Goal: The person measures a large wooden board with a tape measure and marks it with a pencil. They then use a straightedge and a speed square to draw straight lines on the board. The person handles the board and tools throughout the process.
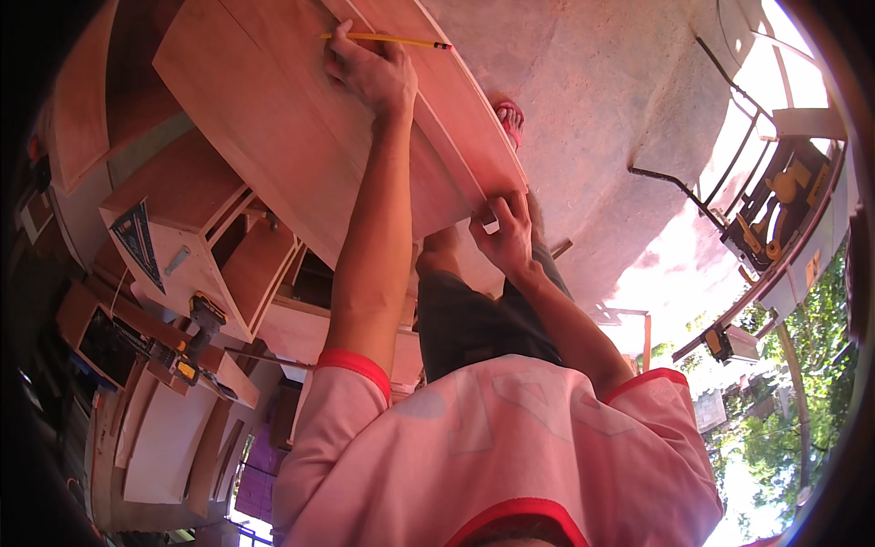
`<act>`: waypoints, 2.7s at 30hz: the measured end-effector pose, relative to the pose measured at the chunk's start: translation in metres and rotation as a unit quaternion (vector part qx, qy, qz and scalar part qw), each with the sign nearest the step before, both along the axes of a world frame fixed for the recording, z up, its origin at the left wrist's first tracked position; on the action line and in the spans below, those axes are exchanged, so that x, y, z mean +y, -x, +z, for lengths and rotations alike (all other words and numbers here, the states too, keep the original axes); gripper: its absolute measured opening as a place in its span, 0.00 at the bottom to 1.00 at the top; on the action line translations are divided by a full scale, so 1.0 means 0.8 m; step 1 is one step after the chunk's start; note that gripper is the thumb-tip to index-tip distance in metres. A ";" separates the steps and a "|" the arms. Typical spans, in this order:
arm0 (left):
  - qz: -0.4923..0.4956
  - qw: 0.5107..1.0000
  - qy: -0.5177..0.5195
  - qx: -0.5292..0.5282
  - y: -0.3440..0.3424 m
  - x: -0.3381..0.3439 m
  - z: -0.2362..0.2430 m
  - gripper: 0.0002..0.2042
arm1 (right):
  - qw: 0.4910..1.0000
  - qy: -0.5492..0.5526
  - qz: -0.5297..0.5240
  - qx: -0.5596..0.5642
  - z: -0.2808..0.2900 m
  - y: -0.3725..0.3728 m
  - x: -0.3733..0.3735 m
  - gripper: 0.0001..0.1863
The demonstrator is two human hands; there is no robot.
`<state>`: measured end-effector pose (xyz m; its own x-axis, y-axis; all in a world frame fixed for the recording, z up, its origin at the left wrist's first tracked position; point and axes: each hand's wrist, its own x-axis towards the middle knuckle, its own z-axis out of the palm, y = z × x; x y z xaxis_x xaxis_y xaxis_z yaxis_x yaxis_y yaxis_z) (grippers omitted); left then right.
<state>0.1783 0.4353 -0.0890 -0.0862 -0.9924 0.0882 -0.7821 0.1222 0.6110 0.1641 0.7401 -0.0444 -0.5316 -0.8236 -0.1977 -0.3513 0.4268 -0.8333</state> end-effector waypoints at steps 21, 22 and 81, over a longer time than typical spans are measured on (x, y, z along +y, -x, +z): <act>0.023 0.999 0.022 0.005 0.001 0.002 0.001 0.27 | 0.987 -0.109 0.086 0.087 0.018 0.011 -0.020 0.19; 0.024 1.000 0.019 0.007 0.000 0.002 0.001 0.27 | 0.986 -0.107 0.088 0.094 0.017 0.011 -0.020 0.19; 0.021 0.999 0.050 0.008 -0.001 0.000 0.006 0.23 | 0.989 -0.105 0.084 0.068 0.004 0.004 -0.009 0.22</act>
